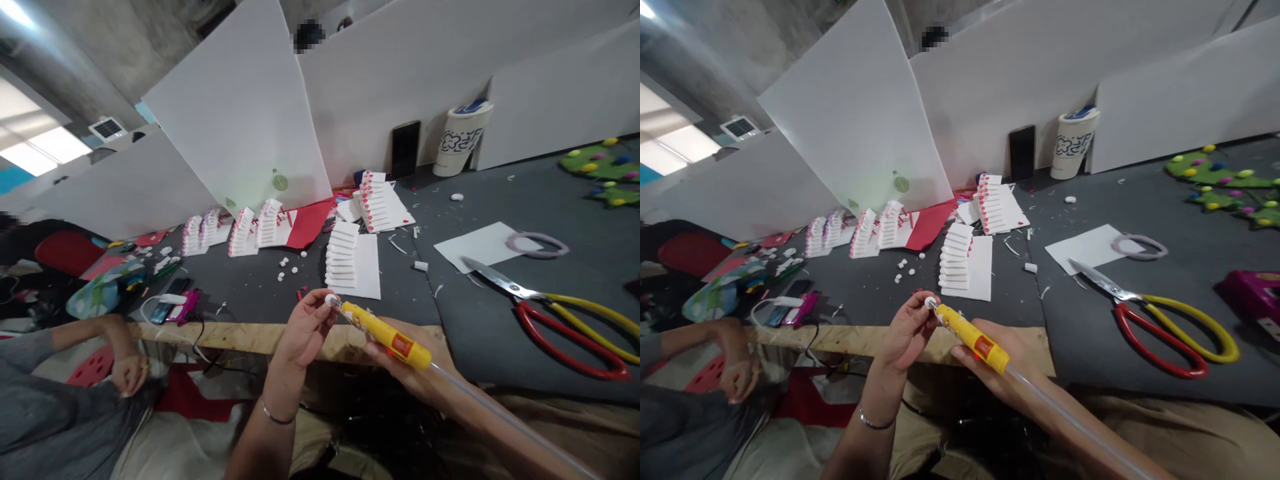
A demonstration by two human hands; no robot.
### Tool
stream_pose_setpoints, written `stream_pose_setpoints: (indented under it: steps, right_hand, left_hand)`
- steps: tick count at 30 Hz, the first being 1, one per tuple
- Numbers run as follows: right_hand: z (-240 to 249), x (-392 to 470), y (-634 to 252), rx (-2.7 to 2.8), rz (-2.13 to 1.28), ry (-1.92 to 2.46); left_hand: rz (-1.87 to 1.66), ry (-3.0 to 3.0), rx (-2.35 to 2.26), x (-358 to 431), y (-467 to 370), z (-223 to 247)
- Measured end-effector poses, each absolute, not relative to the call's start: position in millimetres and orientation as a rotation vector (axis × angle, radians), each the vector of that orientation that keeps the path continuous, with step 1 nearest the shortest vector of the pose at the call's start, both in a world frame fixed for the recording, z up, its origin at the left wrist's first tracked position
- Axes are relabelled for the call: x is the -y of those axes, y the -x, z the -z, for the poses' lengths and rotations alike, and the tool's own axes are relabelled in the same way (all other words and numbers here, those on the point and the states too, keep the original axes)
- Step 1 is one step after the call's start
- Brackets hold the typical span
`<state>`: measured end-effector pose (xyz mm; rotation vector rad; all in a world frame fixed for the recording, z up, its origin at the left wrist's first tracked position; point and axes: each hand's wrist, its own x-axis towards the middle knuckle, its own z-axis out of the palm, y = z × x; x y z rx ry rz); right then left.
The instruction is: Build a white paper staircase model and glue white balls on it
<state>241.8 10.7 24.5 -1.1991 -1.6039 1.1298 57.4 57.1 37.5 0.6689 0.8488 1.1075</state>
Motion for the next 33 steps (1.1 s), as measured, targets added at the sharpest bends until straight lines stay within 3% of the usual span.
stream_pose_setpoints:
  steps: [33]
  right_hand:
    - [-20.8, -9.4, -243.1, 1.731, -1.074, 1.214]
  left_hand:
    - [-1.099, -0.706, -0.906, -56.2, -51.7, -35.5]
